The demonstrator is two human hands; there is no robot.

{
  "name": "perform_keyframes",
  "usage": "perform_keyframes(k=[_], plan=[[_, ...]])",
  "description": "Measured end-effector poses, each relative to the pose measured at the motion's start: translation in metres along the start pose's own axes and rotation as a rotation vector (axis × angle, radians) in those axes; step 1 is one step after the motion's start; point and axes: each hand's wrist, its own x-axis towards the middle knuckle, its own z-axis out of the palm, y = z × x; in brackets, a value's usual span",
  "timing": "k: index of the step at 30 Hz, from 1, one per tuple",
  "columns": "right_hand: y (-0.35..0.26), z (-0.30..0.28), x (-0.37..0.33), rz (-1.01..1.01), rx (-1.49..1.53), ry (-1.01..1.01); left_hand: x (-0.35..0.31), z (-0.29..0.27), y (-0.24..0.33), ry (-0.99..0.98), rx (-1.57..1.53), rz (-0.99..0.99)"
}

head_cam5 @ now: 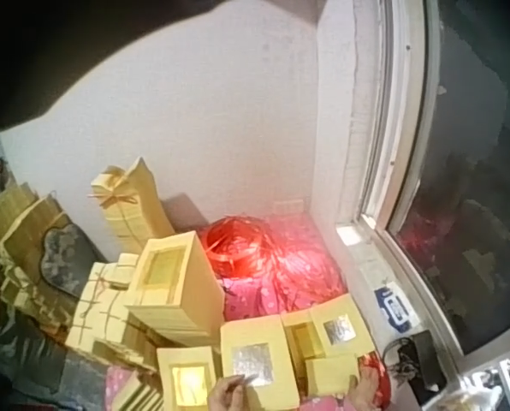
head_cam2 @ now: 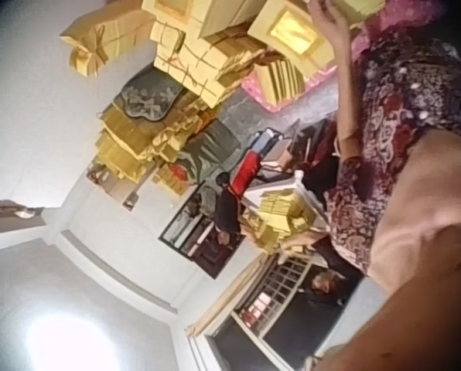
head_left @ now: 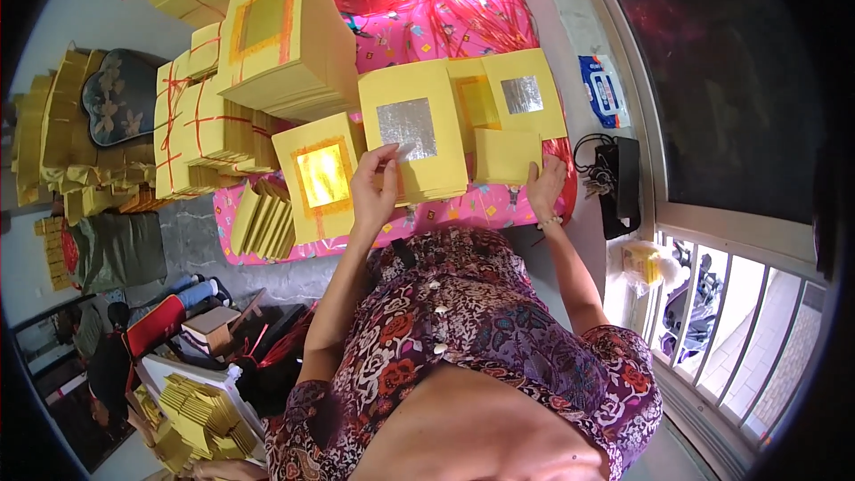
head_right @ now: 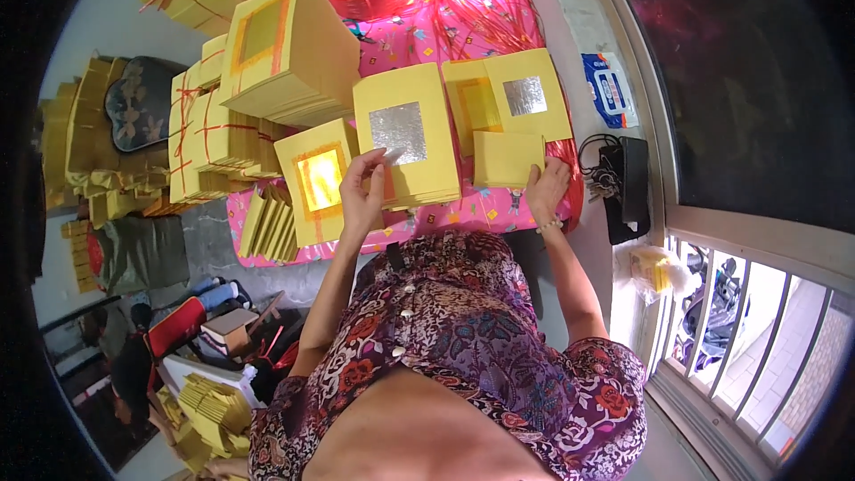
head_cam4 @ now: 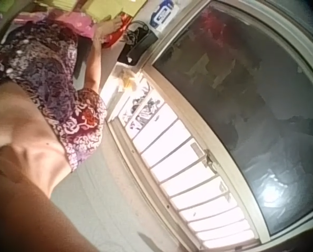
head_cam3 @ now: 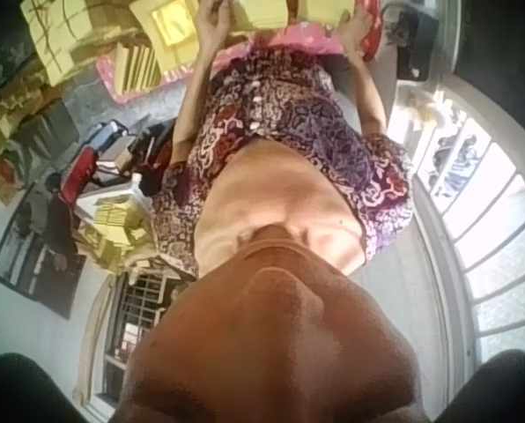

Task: Counting and organizing stacks of yellow paper sheets on a table.

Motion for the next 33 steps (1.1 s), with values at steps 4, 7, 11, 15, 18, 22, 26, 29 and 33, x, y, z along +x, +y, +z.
perform_keyframes(k=[4, 7, 11, 15, 18, 22, 26, 29, 33], plan=[[-0.041, -0.028, 0.012, -0.091, 0.095, 0.073, -0.002, -0.024, 0.017, -0.092, 0.206, 0.102], [-0.085, -0.051, 0.022, -0.236, 0.318, 0.063, -0.007, -0.038, 0.024, -0.217, 0.305, 0.126], [-0.141, -0.074, 0.027, -0.479, 0.489, -0.182, -0.011, -0.045, 0.023, -0.338, 0.475, 0.219], [-0.173, -0.079, 0.031, -0.841, 0.414, -0.373, -0.011, -0.043, 0.016, -0.317, 0.535, 0.257], [-0.174, -0.07, 0.034, -0.951, 0.372, -0.401, -0.009, -0.042, 0.015, -0.313, 0.54, 0.279], [-0.172, -0.069, 0.038, -0.996, 0.366, -0.481, -0.008, -0.047, 0.01, -0.332, 0.494, 0.308], [-0.178, -0.074, 0.042, -0.981, 0.4, -0.5, -0.007, -0.053, 0.007, -0.313, 0.407, 0.275], [-0.182, -0.076, 0.049, -0.953, 0.425, -0.555, -0.005, -0.049, 0.007, -0.286, 0.356, 0.229], [-0.18, -0.075, 0.056, -0.899, 0.451, -0.656, -0.004, -0.048, 0.002, -0.269, 0.311, 0.141]])
